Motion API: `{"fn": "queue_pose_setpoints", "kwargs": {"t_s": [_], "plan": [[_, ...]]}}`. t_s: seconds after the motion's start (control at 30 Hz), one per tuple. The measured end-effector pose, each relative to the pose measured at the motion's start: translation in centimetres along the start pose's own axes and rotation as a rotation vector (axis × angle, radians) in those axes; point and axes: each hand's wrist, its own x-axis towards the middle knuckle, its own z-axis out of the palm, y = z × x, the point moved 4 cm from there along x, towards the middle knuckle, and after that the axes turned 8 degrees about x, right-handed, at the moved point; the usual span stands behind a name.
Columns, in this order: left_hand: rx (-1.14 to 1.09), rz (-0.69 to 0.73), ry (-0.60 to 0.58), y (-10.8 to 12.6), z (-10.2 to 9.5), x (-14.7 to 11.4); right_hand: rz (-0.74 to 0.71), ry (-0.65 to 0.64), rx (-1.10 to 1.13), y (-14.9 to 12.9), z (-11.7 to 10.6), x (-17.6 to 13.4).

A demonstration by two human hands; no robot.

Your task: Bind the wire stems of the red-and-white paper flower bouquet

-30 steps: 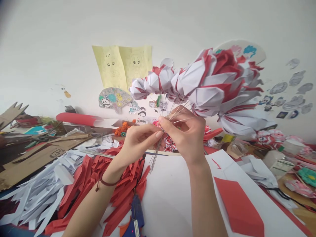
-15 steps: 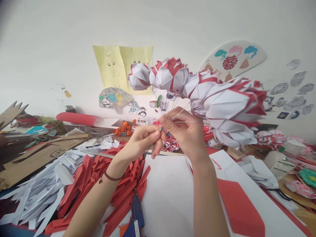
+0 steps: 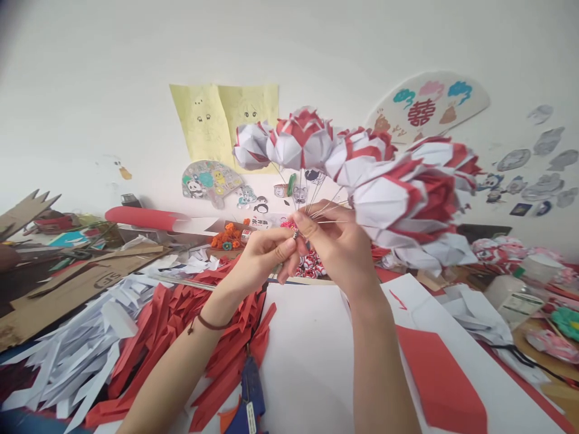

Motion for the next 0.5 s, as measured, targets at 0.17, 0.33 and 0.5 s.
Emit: {"fn": "queue_pose_setpoints", "kwargs": {"t_s": [0.17, 0.33, 0.5], "plan": [[-0.021, -0.051, -0.029, -0.9, 0.2, 0.4, 0.166, -0.177, 0.272, 3.0, -0.6, 0.6], [0.167, 0.031, 0.221, -1.0, -1.6, 0.8, 0.245, -0.174, 0.347, 4.6, -1.1, 0.8], [0.128, 0.055, -0.063, -2.0, -1.7, 0.7, 0.434, -0.361, 0.310, 5.3, -0.7, 0.2]]}}
